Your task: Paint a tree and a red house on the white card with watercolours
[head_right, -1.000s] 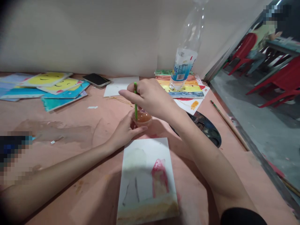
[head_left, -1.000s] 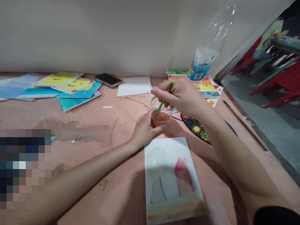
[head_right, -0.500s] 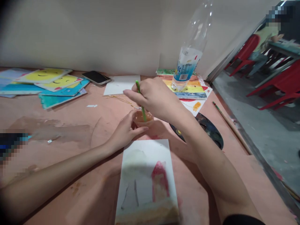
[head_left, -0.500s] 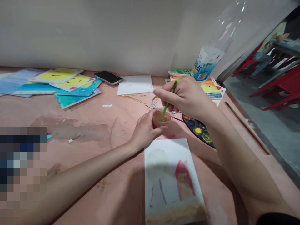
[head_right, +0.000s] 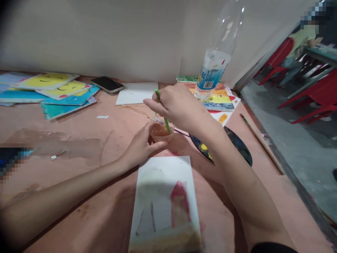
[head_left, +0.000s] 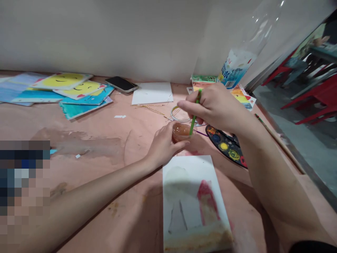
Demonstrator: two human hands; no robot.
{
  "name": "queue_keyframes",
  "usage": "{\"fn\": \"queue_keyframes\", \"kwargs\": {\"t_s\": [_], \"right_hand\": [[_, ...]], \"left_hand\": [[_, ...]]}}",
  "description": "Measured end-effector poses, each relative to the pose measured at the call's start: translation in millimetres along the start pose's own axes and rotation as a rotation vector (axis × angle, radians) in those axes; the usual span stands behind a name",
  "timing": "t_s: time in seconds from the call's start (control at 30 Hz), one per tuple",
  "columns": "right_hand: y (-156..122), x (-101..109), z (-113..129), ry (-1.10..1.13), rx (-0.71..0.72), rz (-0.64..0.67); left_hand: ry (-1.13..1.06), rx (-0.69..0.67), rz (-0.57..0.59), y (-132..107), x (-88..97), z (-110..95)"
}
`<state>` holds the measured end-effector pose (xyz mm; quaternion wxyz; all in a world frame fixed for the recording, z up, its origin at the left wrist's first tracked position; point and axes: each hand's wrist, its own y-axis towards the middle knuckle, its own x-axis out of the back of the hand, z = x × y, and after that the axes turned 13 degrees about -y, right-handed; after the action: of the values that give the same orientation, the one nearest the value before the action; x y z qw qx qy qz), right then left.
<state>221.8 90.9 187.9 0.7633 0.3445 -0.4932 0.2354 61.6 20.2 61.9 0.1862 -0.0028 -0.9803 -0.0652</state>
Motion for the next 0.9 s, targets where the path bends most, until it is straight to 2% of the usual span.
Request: {"fn": "queue_keyframes", "kwargs": {"t_s": [0.1, 0.23, 0.37, 0.43, 0.5, 0.57, 0.63, 0.77, 0.9], "right_hand": [[-0.7, 1.3, -0.1, 0.11, 0.043, 0.017], [-0.2, 1.4, -1.9, -0.036, -0.041, -0.029], [-0.2, 0.0, -2.0, 0.128, 0.009, -0.01], [0.2, 0.2, -0.7, 0.036, -0.044, -0.053], [0.5, 1.0, 0.3, -0.051, -0.097, -0.029], [0.3, 1.6, 0.6, 0.023, -0.072, 0.03], [0.1, 2.0, 1.1, 0.117, -0.033, 0.037], [-0.4, 3.8, 2.0, -0.029, -0.097, -0.021], [-1.7, 2.4, -0.2, 0.105, 0.001, 0.024]], "left_hand": [[-0.012, -0.004, 0.006, 0.1, -0.4, 0.7], [-0.012, -0.012, 0.004, 0.3, -0.7, 0.5], [-0.008, -0.007, 0.0, 0.3, -0.4, 0.0], [-0.004, -0.004, -0.006, 0.2, -0.1, -0.4], [-0.001, -0.003, -0.01, 0.0, -0.1, -0.8], [-0.005, -0.003, -0.007, -0.2, -0.3, -1.1], [-0.009, -0.003, -0.004, -0.4, -0.8, -1.1], [0.003, -0.008, -0.007, -0.6, -1.0, -1.6], [0.005, -0.017, 0.001, -0.4, -0.8, -2.2]]}}
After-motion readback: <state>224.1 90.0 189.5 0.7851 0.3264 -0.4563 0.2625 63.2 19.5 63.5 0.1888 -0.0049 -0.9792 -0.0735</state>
